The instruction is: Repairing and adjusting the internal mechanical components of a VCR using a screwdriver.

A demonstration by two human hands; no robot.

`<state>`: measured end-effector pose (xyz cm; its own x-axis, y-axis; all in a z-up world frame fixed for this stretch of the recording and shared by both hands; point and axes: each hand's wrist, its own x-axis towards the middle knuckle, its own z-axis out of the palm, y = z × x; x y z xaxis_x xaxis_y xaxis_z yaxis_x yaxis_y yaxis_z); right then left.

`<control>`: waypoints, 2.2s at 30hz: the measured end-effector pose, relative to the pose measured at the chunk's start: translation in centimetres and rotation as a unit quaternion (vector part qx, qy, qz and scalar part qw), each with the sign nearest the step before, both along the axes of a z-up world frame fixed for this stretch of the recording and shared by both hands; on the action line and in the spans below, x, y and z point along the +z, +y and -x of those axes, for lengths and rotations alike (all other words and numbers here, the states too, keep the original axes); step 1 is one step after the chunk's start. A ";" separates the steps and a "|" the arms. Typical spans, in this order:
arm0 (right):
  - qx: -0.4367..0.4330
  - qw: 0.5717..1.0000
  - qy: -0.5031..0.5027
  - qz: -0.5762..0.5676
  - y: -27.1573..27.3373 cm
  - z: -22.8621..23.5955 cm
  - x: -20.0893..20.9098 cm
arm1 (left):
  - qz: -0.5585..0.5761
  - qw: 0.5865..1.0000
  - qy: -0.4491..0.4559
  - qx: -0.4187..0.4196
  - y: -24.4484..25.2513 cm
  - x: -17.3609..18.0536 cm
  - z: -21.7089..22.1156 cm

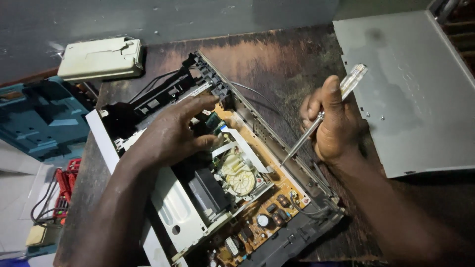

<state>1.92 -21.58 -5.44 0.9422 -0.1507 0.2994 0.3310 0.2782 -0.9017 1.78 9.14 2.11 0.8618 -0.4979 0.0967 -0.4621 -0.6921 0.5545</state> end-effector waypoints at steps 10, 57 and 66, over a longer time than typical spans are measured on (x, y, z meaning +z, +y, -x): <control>-0.009 1.000 0.023 -0.013 0.2 -0.4 -1.2 | -0.034 0.999 0.028 0.031 1.9 -0.9 0.2; 0.105 0.980 0.057 0.160 0.7 3.8 2.1 | 0.257 0.911 0.071 0.313 3.5 -1.0 -0.4; 0.142 0.985 0.018 0.098 -0.6 2.7 -0.8 | 0.173 0.907 0.141 0.357 2.3 1.0 -0.4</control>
<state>-0.77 -22.17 -6.28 0.9489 0.1770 0.2614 0.2310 0.1748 -0.9571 2.21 11.39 3.11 0.9676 0.2150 -0.1326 0.2284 -0.5209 0.8225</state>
